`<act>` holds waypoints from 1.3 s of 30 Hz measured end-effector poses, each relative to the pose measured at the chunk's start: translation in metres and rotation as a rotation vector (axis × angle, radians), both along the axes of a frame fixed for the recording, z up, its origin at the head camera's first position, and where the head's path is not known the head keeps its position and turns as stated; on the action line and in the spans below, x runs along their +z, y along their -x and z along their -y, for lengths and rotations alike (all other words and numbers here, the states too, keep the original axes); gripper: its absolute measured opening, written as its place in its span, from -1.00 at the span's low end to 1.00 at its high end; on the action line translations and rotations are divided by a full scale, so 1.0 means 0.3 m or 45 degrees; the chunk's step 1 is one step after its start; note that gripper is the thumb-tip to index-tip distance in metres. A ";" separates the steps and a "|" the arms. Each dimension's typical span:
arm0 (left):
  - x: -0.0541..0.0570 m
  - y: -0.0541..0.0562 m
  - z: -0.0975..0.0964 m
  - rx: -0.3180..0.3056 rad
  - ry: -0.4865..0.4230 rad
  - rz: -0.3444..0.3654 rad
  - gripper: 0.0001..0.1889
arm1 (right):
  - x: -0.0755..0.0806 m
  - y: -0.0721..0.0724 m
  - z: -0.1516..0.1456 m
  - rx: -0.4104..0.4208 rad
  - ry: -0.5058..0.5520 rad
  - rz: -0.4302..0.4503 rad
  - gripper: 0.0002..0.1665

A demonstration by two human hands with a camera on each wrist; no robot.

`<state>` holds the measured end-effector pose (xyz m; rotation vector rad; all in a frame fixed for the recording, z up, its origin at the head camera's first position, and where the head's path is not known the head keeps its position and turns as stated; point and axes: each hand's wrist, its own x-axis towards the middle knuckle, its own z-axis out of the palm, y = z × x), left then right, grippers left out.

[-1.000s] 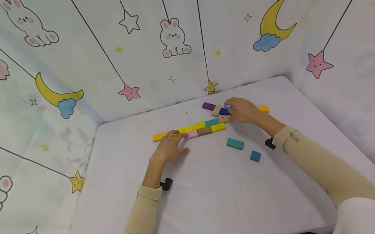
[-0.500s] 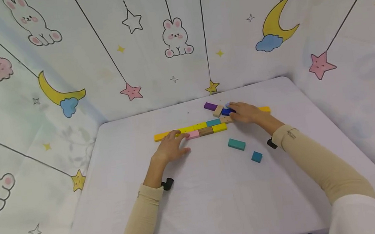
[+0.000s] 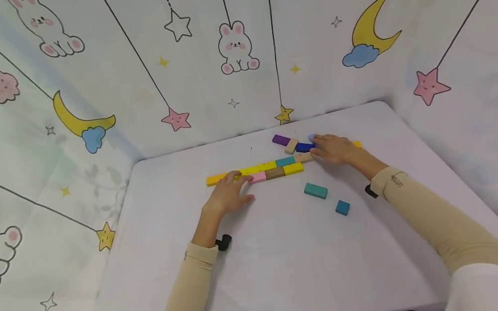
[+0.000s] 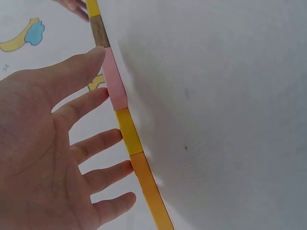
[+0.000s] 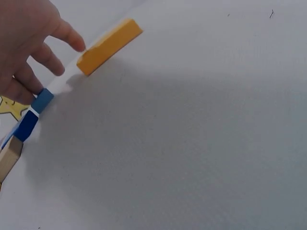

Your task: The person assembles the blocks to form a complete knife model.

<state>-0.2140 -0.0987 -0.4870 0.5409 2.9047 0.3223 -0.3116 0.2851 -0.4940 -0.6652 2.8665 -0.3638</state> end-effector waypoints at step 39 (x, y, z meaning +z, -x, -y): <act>-0.029 0.021 -0.005 0.006 0.046 0.029 -0.33 | -0.018 -0.172 -0.065 0.005 0.087 -0.141 -0.31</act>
